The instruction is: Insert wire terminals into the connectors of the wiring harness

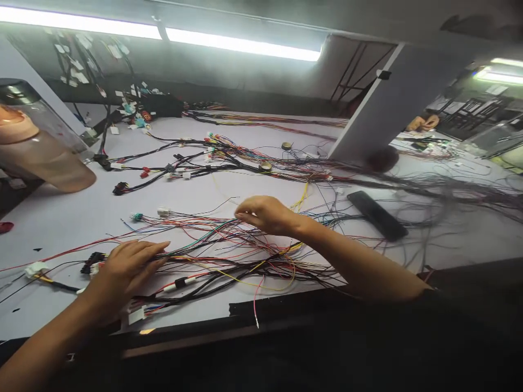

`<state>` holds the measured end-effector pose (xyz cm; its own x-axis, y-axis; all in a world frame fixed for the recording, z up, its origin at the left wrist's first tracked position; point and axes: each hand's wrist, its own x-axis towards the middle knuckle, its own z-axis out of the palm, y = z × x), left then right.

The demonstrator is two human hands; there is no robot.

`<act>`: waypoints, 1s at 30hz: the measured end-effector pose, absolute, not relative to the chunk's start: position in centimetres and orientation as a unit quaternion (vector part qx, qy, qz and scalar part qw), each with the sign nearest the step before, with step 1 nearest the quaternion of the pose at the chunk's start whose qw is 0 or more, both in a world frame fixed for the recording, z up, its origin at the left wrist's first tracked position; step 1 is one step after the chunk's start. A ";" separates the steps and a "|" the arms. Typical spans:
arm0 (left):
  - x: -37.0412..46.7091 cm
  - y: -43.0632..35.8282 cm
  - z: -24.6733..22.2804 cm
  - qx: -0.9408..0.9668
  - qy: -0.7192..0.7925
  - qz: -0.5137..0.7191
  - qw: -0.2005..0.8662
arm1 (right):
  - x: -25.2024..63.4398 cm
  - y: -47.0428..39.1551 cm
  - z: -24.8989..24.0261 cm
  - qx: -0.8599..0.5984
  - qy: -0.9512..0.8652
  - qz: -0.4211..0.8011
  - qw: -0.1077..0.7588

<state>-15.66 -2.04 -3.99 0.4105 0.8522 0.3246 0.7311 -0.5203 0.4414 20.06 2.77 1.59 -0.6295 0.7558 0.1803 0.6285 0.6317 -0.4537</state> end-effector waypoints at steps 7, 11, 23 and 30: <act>-16.9 -1.8 -5.0 0.821 0.483 0.275 0.127 | 27.4 -2.8 -0.6 -0.504 -0.846 0.138 0.105; -16.5 -1.3 -5.2 0.793 0.519 0.297 0.112 | 26.8 -5.4 -1.1 -0.523 -0.834 0.147 0.099; -15.4 -1.7 -5.4 0.820 0.487 0.298 0.038 | 27.4 -6.5 -1.4 -0.456 -0.860 0.212 0.078; -15.7 -1.8 -5.4 0.863 0.444 0.236 -0.053 | 27.7 -5.1 -1.9 -0.509 -0.838 0.130 0.147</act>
